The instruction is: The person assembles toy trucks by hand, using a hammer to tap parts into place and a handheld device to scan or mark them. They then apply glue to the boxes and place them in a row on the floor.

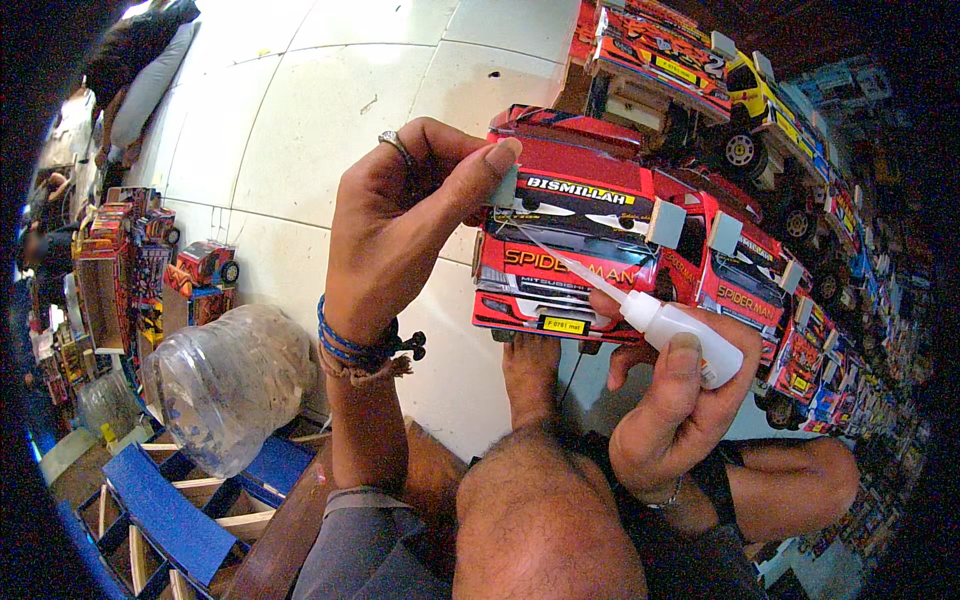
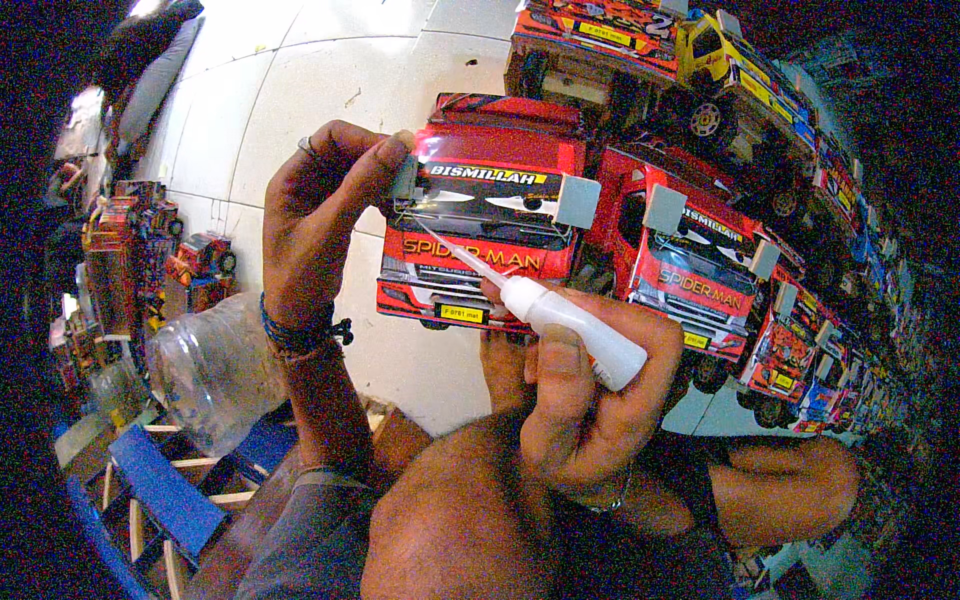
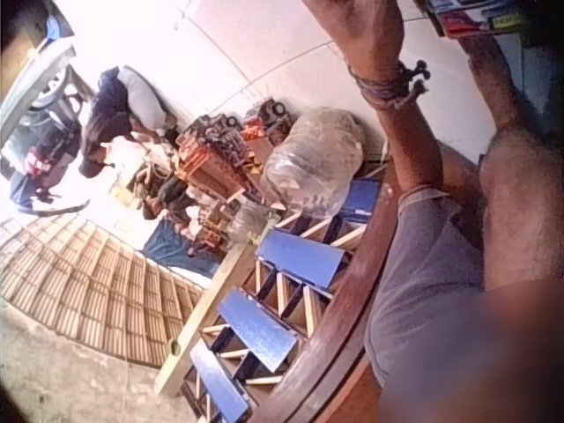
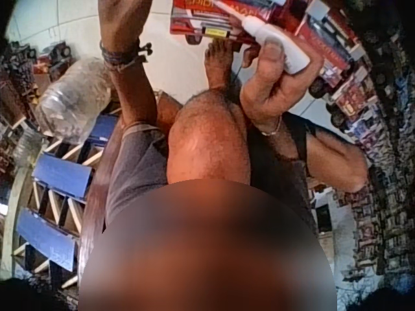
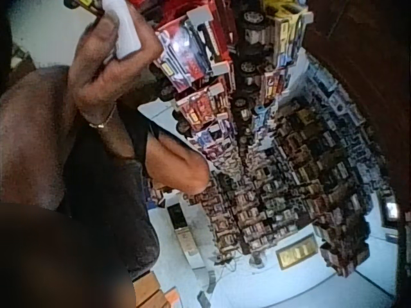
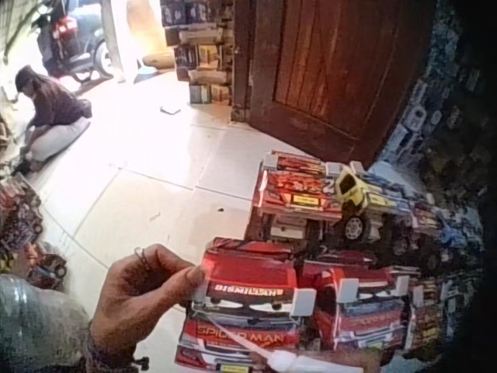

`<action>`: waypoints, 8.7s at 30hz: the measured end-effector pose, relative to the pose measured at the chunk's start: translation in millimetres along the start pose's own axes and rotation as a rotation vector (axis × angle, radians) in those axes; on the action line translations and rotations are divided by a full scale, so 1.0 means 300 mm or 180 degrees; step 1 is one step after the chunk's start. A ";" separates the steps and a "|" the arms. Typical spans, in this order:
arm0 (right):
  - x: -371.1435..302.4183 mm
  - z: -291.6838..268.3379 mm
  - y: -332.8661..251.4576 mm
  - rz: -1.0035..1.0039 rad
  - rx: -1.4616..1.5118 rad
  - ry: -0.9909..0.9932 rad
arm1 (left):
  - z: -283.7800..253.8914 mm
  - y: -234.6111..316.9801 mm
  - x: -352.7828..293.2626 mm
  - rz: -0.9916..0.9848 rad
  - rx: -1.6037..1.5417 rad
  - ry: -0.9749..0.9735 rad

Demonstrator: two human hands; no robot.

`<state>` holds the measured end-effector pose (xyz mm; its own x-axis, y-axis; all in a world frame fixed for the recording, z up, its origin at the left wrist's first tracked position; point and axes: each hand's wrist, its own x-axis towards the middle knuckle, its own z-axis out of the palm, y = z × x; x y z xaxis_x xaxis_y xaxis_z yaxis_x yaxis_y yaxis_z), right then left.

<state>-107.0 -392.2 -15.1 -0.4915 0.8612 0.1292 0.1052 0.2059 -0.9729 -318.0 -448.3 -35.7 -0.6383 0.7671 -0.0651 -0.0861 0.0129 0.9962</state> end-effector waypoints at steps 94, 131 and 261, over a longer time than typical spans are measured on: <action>0.592 -0.108 -0.047 0.0539 0.1406 0.0381 | 0.112 0.092 0.625 0.0291 0.1517 -0.1374; 0.592 -0.038 0.041 -0.0029 -0.0275 0.0525 | 0.109 0.082 0.670 -0.0229 0.0935 -0.1481; -0.772 -1.596 0.532 0.2128 -0.1697 0.4624 | 1.222 0.566 -0.123 0.2701 0.2706 -0.5342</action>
<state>437.7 -336.4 -108.6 0.8719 0.4787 0.1028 0.3603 -0.4852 -0.7967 -28.6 -239.3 157.2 0.8928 0.4465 -0.0604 0.4037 -0.7331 0.5473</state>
